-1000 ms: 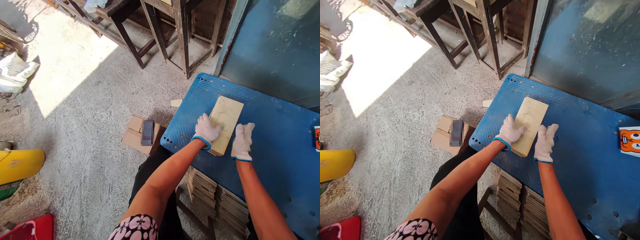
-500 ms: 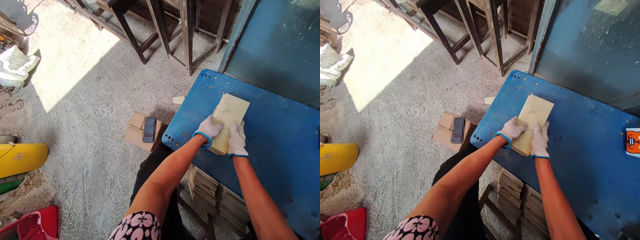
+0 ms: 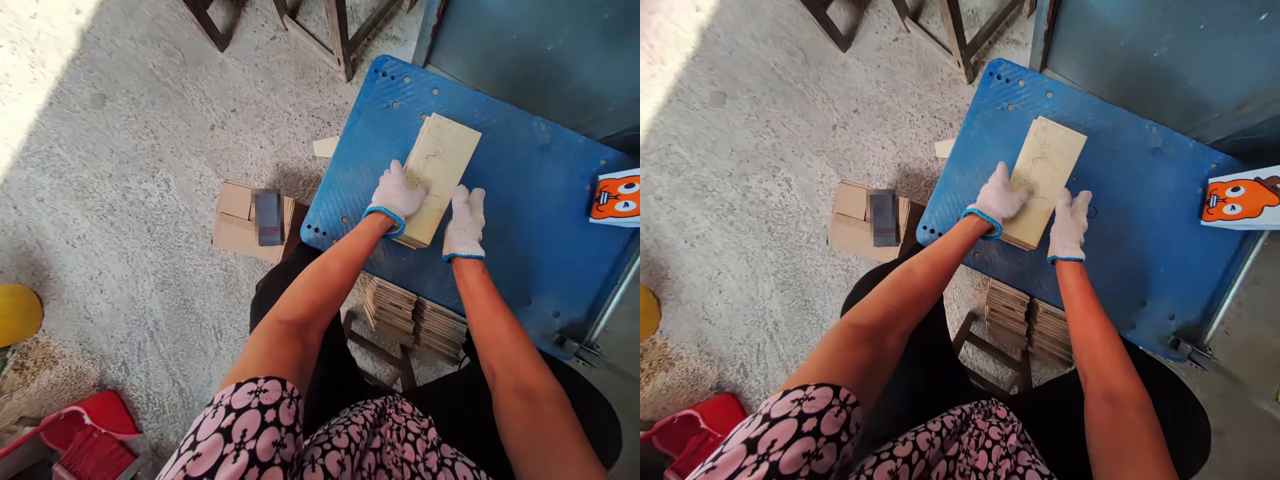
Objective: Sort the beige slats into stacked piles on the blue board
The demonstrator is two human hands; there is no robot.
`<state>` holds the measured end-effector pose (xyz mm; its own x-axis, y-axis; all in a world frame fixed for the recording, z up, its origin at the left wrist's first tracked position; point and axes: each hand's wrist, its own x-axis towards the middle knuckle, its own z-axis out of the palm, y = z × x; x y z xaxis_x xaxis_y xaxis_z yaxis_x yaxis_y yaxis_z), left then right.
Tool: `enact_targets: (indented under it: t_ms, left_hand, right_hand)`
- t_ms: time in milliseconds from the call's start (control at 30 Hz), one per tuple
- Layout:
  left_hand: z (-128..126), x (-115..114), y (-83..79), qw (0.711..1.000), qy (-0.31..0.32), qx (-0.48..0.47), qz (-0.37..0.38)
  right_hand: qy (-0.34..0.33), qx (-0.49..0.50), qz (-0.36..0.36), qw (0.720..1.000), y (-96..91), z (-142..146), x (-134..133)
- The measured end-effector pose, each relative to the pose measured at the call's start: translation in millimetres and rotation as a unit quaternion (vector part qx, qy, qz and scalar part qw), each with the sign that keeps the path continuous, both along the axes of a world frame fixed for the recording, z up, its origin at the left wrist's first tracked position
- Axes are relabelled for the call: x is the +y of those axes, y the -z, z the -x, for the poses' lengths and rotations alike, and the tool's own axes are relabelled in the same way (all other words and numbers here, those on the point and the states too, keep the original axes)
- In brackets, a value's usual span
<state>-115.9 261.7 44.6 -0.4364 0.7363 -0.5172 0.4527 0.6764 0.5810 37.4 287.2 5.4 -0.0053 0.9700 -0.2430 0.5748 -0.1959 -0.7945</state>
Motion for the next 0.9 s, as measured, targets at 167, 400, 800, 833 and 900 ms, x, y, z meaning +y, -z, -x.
enact_targets:
  t_ms: [167,400,800,833,900]
  left_hand:
    - [0.2,-6.2,-32.8,0.995,-0.001,0.015,-0.094]
    - [-20.1,-41.5,-71.5,0.974,0.076,-0.001,-0.214]
    - [-70.1,-178.9,-71.2,0.985,0.081,-0.092,-0.125]
    - [-76.0,-188.0,-63.3,0.988,0.096,-0.089,-0.083]
    - [-84.9,-201.7,-47.1,0.986,0.152,-0.067,0.000]
  right_hand:
    - [0.004,0.016,-0.018,1.000,-28.1,-42.1,-47.2]
    - [-0.186,-0.148,0.127,0.963,-57.1,-92.1,-155.3]
    - [-0.515,-0.461,0.189,0.697,-39.1,-95.7,-238.8]
    - [-0.520,-0.460,0.185,0.695,-37.3,-98.0,-238.7]
    - [-0.528,-0.454,0.184,0.694,-35.3,-103.2,-239.1]
